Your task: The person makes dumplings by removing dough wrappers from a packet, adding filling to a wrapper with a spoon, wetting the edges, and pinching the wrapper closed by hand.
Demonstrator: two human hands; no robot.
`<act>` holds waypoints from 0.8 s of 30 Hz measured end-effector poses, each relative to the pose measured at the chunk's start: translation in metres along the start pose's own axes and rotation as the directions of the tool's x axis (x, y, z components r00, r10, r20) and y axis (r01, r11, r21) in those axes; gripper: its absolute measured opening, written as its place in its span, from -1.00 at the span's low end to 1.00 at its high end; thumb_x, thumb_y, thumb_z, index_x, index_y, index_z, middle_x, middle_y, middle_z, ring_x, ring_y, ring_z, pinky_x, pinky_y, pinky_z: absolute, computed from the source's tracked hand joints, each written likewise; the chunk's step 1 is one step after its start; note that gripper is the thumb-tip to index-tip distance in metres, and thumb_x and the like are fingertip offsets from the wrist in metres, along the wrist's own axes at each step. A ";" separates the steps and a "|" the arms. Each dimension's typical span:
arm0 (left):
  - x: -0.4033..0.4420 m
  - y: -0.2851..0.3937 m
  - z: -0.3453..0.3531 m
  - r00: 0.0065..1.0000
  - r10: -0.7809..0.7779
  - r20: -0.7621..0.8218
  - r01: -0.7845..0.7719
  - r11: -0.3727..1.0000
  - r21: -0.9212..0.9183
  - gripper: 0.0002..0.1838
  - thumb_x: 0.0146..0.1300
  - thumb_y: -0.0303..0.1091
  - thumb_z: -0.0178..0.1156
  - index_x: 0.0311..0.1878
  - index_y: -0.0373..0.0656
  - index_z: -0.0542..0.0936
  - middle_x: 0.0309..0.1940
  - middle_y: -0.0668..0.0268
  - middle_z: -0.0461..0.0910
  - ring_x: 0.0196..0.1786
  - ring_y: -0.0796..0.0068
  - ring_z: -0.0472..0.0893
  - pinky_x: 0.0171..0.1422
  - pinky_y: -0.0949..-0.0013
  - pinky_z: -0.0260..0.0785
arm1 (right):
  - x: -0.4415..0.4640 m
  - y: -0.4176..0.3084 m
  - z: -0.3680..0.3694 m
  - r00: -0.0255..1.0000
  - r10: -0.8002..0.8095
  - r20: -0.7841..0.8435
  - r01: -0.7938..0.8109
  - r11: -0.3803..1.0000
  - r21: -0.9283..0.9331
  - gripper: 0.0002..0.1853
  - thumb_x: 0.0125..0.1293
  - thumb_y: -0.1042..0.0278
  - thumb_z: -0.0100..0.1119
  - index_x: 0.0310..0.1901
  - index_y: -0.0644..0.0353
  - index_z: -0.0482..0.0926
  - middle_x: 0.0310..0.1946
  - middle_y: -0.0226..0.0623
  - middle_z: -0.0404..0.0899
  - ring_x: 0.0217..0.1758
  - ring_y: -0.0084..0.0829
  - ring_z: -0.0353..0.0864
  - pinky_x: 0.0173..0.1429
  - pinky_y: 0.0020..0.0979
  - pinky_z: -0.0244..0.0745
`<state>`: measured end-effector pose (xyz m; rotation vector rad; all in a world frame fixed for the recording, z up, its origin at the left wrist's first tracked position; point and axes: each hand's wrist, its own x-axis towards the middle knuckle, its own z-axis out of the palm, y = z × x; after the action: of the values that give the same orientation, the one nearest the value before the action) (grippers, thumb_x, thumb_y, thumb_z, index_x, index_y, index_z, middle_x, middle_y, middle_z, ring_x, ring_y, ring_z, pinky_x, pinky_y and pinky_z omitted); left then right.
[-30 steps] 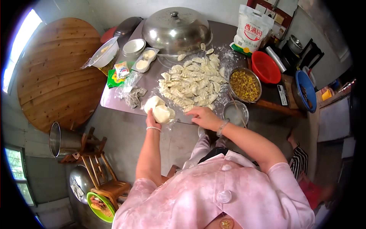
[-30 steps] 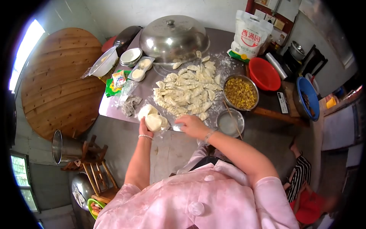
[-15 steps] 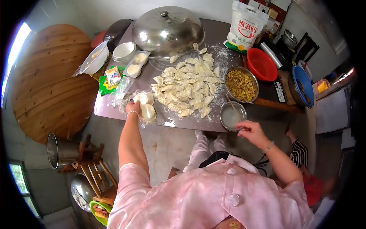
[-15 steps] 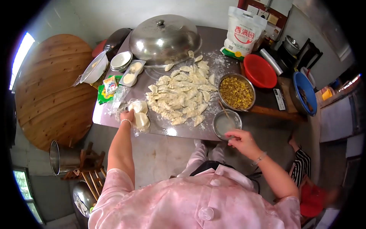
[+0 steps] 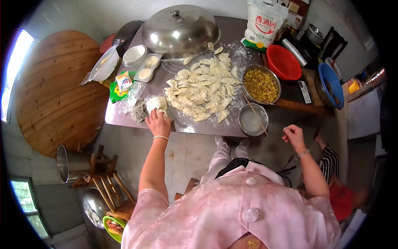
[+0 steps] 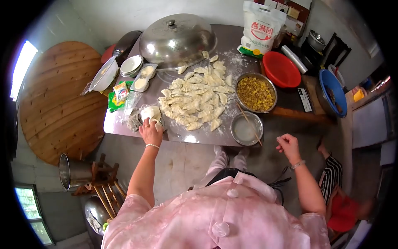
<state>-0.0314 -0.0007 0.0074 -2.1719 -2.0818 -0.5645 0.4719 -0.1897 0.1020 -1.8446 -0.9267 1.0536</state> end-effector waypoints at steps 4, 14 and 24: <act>-0.003 0.003 0.005 0.998 -0.044 0.055 0.041 0.998 0.048 -0.58 -0.06 -0.19 0.30 -0.12 -0.14 0.52 0.23 0.11 0.30 0.34 0.11 0.20 0.34 -0.14 -0.07 | -0.007 0.010 -0.009 1.000 0.016 -0.025 -0.016 1.000 0.006 -0.88 0.24 0.41 0.13 -0.37 0.27 0.52 -0.56 -0.39 0.52 -0.56 -0.60 0.56 -0.56 -0.62 0.42; 0.001 -0.006 0.015 0.994 -0.107 0.009 0.107 0.994 0.013 -0.77 0.01 -0.24 0.19 -0.25 -0.09 0.58 0.08 0.20 0.44 0.19 0.21 0.37 0.27 0.02 0.03 | -0.010 0.030 -0.013 0.999 0.040 -0.020 -0.039 0.999 0.034 -0.91 0.22 0.46 0.12 -0.37 0.29 0.52 -0.57 -0.38 0.53 -0.58 -0.59 0.55 -0.57 -0.60 0.42; 0.006 0.001 0.016 0.990 0.109 -0.088 -0.105 0.993 0.049 -0.88 0.06 -0.30 0.14 -0.37 -0.09 0.60 -0.13 0.32 0.57 -0.02 0.31 0.50 0.21 0.04 0.15 | -0.007 0.026 -0.005 0.996 0.068 0.051 -0.068 0.998 0.012 -0.91 0.22 0.45 0.13 -0.38 0.28 0.52 -0.55 -0.39 0.54 -0.57 -0.59 0.56 -0.57 -0.61 0.42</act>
<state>-0.0269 0.0097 -0.0050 -2.1751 -1.9013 -0.5884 0.4784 -0.2080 0.0824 -1.8569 -0.8890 1.1500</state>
